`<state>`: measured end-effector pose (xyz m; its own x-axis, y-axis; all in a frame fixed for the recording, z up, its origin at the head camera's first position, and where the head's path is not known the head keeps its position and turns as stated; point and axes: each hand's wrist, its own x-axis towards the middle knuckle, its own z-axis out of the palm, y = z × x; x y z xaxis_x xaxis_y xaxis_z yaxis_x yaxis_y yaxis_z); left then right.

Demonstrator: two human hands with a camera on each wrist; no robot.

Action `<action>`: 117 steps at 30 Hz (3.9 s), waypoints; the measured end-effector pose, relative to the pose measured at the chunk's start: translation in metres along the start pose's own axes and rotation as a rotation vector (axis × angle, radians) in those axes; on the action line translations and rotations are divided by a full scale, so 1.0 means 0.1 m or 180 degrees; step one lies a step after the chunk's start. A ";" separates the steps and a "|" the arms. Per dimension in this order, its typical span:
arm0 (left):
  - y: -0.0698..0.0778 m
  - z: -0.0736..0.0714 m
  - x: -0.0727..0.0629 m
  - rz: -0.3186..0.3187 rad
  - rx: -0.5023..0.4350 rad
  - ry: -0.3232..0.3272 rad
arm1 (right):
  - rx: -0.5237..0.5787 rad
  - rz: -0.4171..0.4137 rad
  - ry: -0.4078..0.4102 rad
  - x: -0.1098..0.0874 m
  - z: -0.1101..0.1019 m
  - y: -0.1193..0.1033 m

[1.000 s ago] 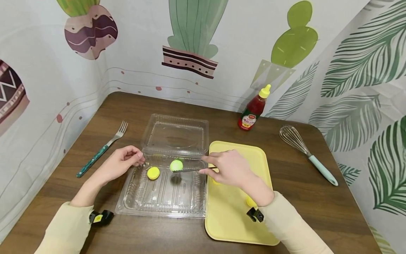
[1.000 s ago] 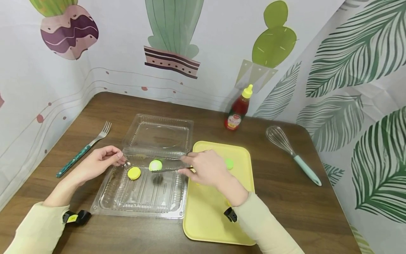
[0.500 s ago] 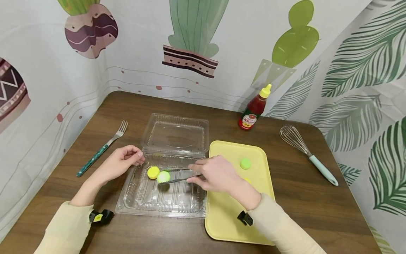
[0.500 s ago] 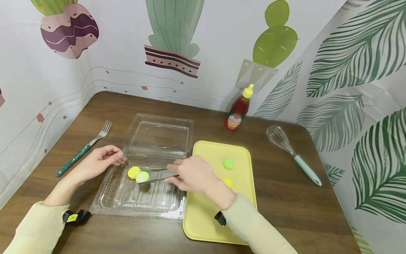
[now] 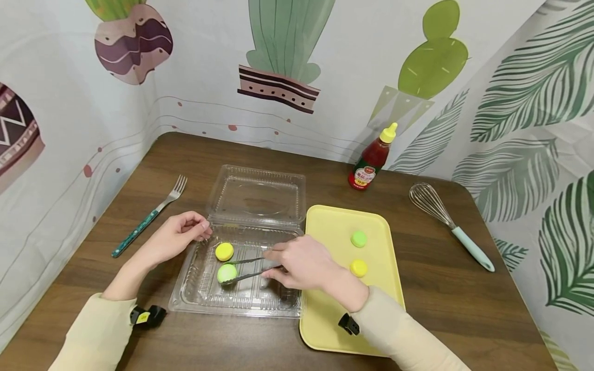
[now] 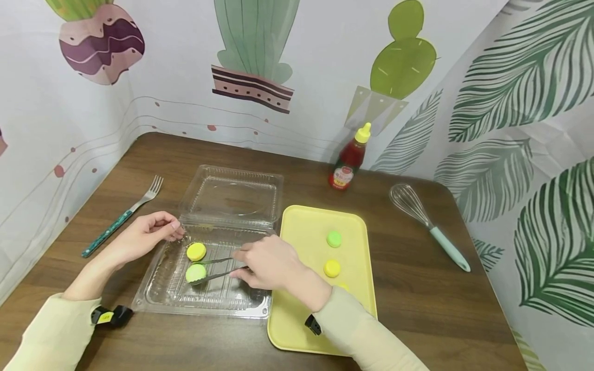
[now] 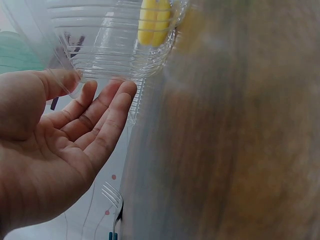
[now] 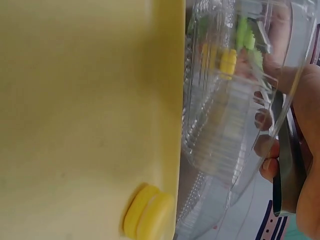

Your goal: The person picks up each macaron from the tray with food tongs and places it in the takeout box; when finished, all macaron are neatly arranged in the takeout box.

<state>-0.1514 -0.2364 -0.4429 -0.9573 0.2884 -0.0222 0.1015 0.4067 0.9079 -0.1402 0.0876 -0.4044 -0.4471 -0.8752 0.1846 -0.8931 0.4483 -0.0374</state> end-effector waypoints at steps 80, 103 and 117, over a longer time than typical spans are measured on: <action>0.01 0.00 -0.01 0.0003 0.0019 -0.0003 | 0.0063 0.0596 0.0191 -0.19 -0.24 0.18; 0.01 0.00 0.00 0.0006 -0.0008 -0.0007 | -0.0059 0.1395 0.0552 -0.84 -0.51 0.70; 0.00 0.00 0.00 -0.0014 0.0021 -0.0012 | -0.0187 0.1710 0.0644 -1.31 -0.42 0.97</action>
<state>-0.1516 -0.2365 -0.4429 -0.9567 0.2897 -0.0278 0.0990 0.4138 0.9050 -0.1666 0.2533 -0.3912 -0.8135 -0.4724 0.3392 -0.5365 0.8347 -0.1241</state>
